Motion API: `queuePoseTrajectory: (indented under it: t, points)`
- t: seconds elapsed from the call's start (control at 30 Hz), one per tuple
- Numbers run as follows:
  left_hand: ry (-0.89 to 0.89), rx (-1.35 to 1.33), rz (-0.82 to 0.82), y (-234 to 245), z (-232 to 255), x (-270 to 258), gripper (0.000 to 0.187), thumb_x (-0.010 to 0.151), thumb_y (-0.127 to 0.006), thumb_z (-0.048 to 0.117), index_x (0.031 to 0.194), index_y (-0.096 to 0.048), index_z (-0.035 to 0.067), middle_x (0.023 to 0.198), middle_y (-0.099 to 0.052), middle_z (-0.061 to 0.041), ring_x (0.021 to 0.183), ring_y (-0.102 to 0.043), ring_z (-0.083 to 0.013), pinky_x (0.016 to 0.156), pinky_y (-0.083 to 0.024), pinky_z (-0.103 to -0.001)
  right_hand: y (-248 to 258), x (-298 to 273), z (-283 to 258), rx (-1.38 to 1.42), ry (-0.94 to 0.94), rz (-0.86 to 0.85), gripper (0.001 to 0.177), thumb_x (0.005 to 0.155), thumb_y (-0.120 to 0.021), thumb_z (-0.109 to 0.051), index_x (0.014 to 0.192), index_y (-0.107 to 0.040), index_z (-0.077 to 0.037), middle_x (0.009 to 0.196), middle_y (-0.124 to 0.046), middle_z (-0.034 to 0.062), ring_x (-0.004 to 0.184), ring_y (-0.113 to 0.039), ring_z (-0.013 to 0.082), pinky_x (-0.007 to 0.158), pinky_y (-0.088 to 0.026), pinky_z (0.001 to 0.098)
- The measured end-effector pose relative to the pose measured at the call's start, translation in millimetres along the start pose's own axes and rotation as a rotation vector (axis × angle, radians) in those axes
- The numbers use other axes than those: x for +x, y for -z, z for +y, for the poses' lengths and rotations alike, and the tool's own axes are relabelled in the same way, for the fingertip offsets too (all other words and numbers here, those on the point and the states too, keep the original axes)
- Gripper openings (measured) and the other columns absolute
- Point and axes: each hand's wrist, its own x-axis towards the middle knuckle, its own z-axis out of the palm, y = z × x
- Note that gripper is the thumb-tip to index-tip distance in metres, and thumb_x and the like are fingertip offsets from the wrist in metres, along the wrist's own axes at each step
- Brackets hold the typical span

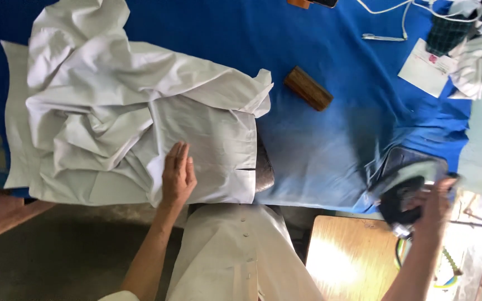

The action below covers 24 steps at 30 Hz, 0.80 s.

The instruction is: The person irons a white shirt on a blue-covered ironing board using a steam iron and a wooden pressing block. They repeatedly smooth the fabric, press seams and edges with the block, and adjust the shirt's position to iron different sections.

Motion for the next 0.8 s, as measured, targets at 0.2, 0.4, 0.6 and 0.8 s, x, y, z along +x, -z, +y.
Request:
queuePoseTrajectory:
  t: [0.2, 0.4, 0.6, 0.8]
  points:
    - [-0.096, -0.17, 0.056, -40, 7, 21, 0.038, 0.103, -0.054, 0.008, 0.137, -0.06, -0.008, 0.132, -0.061, -0.03, 0.119, -0.064, -0.0441, 0.101, -0.053, -0.046, -101, -167, 30, -0.197, 0.231, -0.406, 0.021, 0.109, -0.048, -0.026, 0.115, -0.05, -0.007, 0.086, -0.053, 0.0049, 0.065, -0.057, 0.0177, 0.058, -0.054, 0.0312]
    - [-0.069, -0.447, 0.061, -63, 18, 31, 0.046, 0.106, -0.042, 0.006, 0.149, -0.048, -0.009, 0.145, -0.054, -0.032, 0.13, -0.057, -0.0468, 0.104, -0.051, -0.049, -223, -342, -1, -0.882, 0.5, -0.414, 0.049, 0.089, -0.071, -0.061, 0.099, -0.07, -0.013, 0.074, -0.072, 0.0192, 0.074, -0.072, 0.0418, 0.065, -0.057, 0.0506]
    - [-0.064, -0.365, 0.091, -89, -9, 9, 0.047, 0.106, -0.042, 0.009, 0.147, -0.048, -0.013, 0.14, -0.062, -0.026, 0.129, -0.06, -0.0403, 0.109, -0.048, -0.043, -270, -377, -12, -1.021, 0.322, -0.587, 0.065, 0.082, -0.063, -0.081, 0.102, -0.064, -0.019, 0.082, -0.076, 0.0129, 0.088, -0.076, 0.0355, 0.077, -0.062, 0.0463]
    - [-0.092, -0.201, 0.073, -93, -10, 8, 0.044, 0.104, -0.047, 0.005, 0.145, -0.053, -0.011, 0.139, -0.063, -0.025, 0.129, -0.06, -0.0392, 0.109, -0.047, -0.042, -285, -362, -42, -0.91, 0.278, -0.529, 0.061, 0.088, -0.063, -0.073, 0.095, -0.065, -0.012, 0.075, -0.074, 0.0147, 0.074, -0.077, 0.0352, 0.062, -0.061, 0.0445]
